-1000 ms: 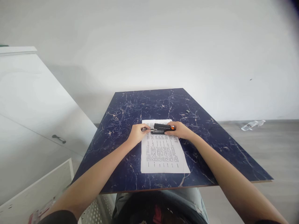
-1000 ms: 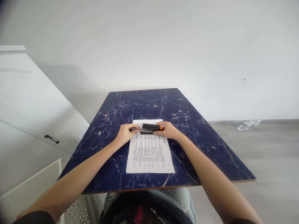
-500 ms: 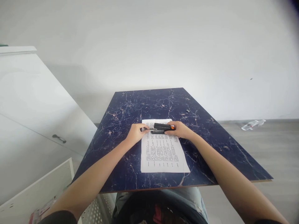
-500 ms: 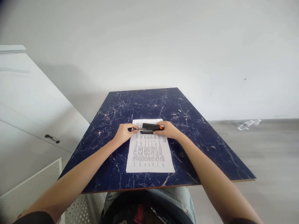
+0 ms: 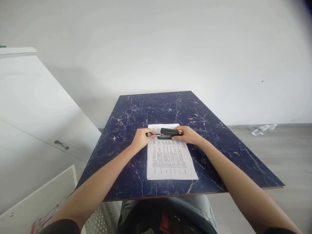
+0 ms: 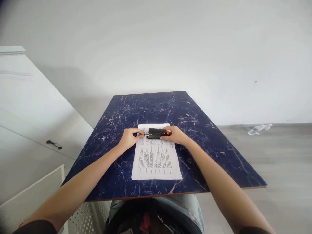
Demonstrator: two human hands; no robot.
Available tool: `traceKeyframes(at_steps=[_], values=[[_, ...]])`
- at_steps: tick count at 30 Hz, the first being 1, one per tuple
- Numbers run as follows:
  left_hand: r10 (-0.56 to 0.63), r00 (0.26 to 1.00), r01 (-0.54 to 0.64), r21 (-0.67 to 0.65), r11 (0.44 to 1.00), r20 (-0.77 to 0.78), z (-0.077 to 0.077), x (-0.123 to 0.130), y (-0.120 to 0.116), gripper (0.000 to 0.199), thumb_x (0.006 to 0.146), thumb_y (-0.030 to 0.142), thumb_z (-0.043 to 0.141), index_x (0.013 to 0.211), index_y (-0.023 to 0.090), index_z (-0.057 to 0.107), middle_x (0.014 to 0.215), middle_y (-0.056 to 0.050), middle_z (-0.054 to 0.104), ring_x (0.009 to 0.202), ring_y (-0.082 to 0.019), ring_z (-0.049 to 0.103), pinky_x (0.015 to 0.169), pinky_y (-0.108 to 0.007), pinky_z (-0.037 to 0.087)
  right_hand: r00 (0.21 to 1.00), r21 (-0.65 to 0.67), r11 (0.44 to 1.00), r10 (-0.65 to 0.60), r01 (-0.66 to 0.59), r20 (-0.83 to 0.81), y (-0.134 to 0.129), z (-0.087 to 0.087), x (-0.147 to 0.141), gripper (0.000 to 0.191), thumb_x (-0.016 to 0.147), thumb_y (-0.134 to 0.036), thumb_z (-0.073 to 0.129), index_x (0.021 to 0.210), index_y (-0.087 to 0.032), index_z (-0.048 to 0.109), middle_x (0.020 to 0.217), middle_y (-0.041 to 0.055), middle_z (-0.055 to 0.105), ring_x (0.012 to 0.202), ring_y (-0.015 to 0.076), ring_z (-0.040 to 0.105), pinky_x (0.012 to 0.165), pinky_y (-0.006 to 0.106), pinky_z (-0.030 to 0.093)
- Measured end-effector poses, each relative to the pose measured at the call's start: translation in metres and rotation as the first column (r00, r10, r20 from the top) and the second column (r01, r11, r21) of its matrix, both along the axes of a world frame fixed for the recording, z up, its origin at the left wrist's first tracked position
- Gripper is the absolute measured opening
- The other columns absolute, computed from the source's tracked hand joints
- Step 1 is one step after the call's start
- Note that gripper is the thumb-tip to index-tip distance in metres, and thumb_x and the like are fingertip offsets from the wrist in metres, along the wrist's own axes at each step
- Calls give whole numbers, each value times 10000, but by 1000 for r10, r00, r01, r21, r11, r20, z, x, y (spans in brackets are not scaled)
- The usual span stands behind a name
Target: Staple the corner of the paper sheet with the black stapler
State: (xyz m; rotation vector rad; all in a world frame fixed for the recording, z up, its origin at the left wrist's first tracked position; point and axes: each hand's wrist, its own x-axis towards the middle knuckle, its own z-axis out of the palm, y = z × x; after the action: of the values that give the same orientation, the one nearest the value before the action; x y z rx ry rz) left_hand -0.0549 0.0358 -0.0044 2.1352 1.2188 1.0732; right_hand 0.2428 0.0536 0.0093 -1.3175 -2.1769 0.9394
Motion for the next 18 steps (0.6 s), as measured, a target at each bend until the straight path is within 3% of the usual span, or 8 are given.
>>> traceKeyframes(at_steps=[8,18], values=[[-12,1000,12,-7,1000,-13,3,1,-1,57,807,204,752,847,229,784,930,-17,793,868,-201,733,865,-346,541,1000,-32,999,-13,14,7,-1,-1,0,371,763,-509,725,958,-194,711,929,52,696,705,182,622,633,313,482],[-57,998,58,5,998,-39,1,0,0,75,832,198,728,865,237,783,965,-23,785,902,-202,728,920,-377,544,1000,-33,999,-12,11,-11,0,-2,0,368,759,-504,733,958,-195,717,928,58,703,743,203,639,645,327,491]])
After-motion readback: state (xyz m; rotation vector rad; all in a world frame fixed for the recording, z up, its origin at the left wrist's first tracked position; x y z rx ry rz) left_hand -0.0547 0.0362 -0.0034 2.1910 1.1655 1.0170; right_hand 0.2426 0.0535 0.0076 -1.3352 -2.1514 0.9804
